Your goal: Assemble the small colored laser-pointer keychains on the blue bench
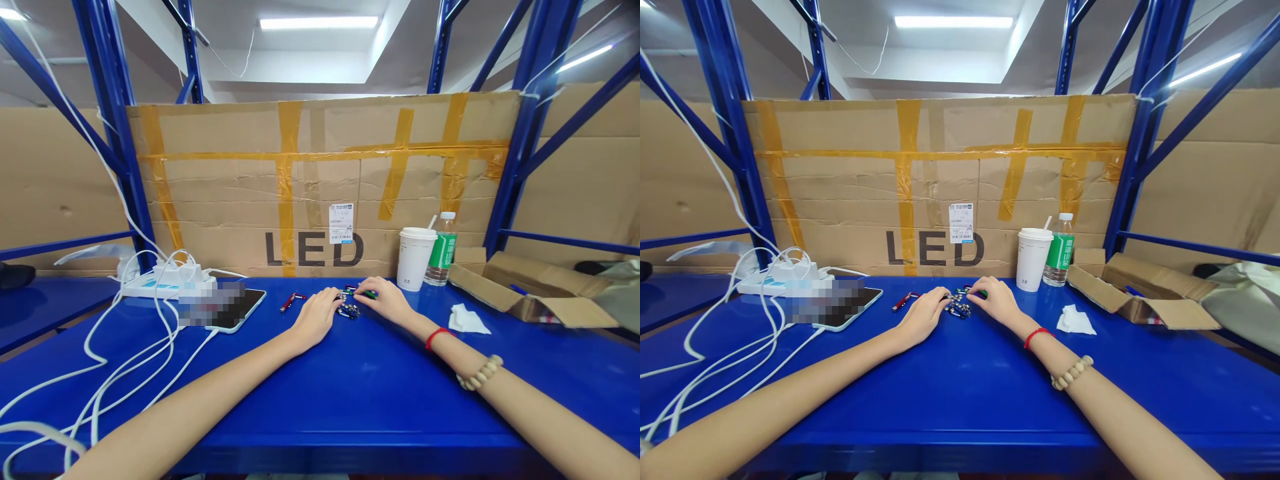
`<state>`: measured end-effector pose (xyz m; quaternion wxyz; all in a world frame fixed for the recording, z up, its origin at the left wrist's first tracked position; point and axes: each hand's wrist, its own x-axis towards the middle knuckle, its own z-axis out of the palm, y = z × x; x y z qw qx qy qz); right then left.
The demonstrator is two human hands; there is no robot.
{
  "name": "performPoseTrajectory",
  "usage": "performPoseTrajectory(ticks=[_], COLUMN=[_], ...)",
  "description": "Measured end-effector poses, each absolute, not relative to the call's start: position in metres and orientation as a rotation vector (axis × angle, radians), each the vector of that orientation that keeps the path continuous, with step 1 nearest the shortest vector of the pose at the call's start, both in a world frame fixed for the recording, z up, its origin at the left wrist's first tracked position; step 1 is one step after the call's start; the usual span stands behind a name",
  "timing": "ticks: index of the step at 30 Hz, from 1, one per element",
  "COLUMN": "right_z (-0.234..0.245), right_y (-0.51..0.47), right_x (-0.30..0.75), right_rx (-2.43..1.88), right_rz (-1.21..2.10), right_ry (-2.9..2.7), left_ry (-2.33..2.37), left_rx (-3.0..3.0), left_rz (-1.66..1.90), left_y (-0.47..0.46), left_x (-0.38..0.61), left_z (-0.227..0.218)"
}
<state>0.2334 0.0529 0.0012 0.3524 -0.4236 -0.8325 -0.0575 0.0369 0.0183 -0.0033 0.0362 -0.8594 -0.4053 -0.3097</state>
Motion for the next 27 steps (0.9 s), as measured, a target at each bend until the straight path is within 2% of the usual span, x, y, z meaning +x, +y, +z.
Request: performPoseTrajectory(ticks=[4,9,19,21,27], right_z=[0.011,0.014,0.013,0.013,0.011], right_y=[0.037,0.026,0.024,0.025,0.024], right_x=[0.214,0.197,0.199,0.199,0.194], right_rx=[-0.937,-0.821,-1.121,-1.078,-0.858], right_rz=[0.193,0.416,1.170,1.107,0.402], right_ry=[-1.963,-1.903,-1.695,-1.709,-1.866], left_ry=[-1.227,-1.224,-1.198,-1.193,-1.207], left_rx=[-2.737,-2.791,-2.786,-2.772,-2.759], left_rz=[-1.113,-1.193,-0.999,-1.016,-1.067], left_y=[0.020,0.019,0.022,0.023,0.024], left_x=[0.035,0.035,0.035,0.035,0.035], left_z=[-0.005,-0.005,-0.004,-0.004,-0.006])
